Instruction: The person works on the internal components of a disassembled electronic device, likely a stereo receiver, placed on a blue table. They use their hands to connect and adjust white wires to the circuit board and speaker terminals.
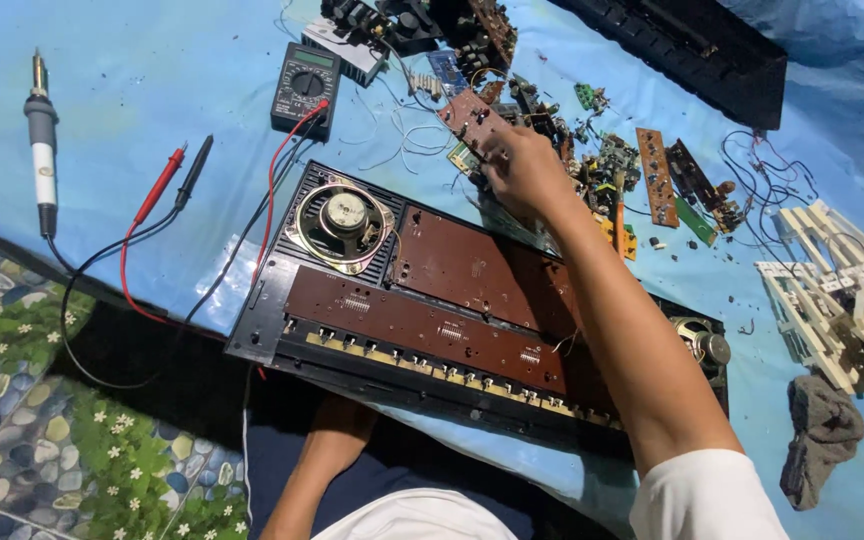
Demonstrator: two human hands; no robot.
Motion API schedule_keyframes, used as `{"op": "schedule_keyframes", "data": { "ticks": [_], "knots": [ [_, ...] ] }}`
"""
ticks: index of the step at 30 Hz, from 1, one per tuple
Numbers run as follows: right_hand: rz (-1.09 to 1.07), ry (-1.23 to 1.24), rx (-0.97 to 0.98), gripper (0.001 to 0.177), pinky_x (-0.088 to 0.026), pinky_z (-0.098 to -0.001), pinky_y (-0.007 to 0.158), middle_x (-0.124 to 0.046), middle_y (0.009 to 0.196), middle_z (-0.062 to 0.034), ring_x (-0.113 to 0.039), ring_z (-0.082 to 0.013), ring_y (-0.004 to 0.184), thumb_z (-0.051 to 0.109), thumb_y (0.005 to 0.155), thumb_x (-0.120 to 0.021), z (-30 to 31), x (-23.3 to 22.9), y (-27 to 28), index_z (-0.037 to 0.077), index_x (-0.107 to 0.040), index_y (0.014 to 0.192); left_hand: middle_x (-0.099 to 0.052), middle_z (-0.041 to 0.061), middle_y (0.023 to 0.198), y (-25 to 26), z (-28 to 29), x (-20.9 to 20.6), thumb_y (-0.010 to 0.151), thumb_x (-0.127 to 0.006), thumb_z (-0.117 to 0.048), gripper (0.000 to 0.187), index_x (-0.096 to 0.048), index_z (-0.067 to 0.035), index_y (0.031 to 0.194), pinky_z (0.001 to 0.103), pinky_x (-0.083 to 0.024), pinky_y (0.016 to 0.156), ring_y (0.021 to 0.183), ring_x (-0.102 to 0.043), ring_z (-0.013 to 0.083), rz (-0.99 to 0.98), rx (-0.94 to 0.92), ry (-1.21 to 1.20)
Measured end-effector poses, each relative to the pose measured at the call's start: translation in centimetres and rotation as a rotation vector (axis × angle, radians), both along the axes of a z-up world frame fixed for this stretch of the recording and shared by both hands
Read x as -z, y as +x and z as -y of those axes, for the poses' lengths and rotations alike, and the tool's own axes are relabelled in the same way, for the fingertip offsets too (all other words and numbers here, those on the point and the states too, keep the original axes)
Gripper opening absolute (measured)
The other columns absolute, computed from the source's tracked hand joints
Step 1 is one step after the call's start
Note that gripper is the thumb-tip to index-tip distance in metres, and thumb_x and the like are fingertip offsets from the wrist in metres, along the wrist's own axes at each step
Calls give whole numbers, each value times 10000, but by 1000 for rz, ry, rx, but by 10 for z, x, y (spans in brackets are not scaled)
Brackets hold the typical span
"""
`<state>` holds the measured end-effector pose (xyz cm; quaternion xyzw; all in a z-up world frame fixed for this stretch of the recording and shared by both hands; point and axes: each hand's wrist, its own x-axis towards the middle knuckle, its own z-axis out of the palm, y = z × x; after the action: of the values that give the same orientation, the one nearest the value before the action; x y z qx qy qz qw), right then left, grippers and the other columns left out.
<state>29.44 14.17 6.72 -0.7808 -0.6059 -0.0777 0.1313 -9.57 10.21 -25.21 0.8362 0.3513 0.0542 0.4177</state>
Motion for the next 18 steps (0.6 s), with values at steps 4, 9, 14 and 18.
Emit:
{"op": "schedule_keyframes", "data": {
  "ticks": [4,9,14,18],
  "knots": [
    [-20,-133,105,154,-613,-493,739,-714,938,-163,-735,-395,860,133,898,-720,3,15,26,120,-784,1038,-765,150,904,2,1,-4,805,-630,-303,259,-729,-108,945,496,-558,702,798,-681,458,9,9,0],
    [-29,-118,113,203,-608,-513,714,-735,871,-161,-735,-399,834,150,785,-792,1,31,44,105,-798,983,-766,149,910,3,0,-11,809,-630,-302,262,-727,-111,958,494,-559,704,804,-683,456,10,5,-2],
    [39,-108,223,98,-610,-498,704,-691,809,-109,-734,-374,793,254,795,-760,-2,56,64,207,-788,876,-767,148,919,1,-1,-14,814,-629,-301,265,-725,-114,975,492,-561,707,811,-686,455,9,2,-21],
    [-36,-157,211,153,-588,-492,743,-730,789,-87,-738,-356,827,292,814,-766,7,29,25,183,-796,917,-768,148,924,0,-1,-15,816,-629,-301,267,-724,-116,984,491,-562,708,814,-687,454,11,7,-26]
  ]
}}
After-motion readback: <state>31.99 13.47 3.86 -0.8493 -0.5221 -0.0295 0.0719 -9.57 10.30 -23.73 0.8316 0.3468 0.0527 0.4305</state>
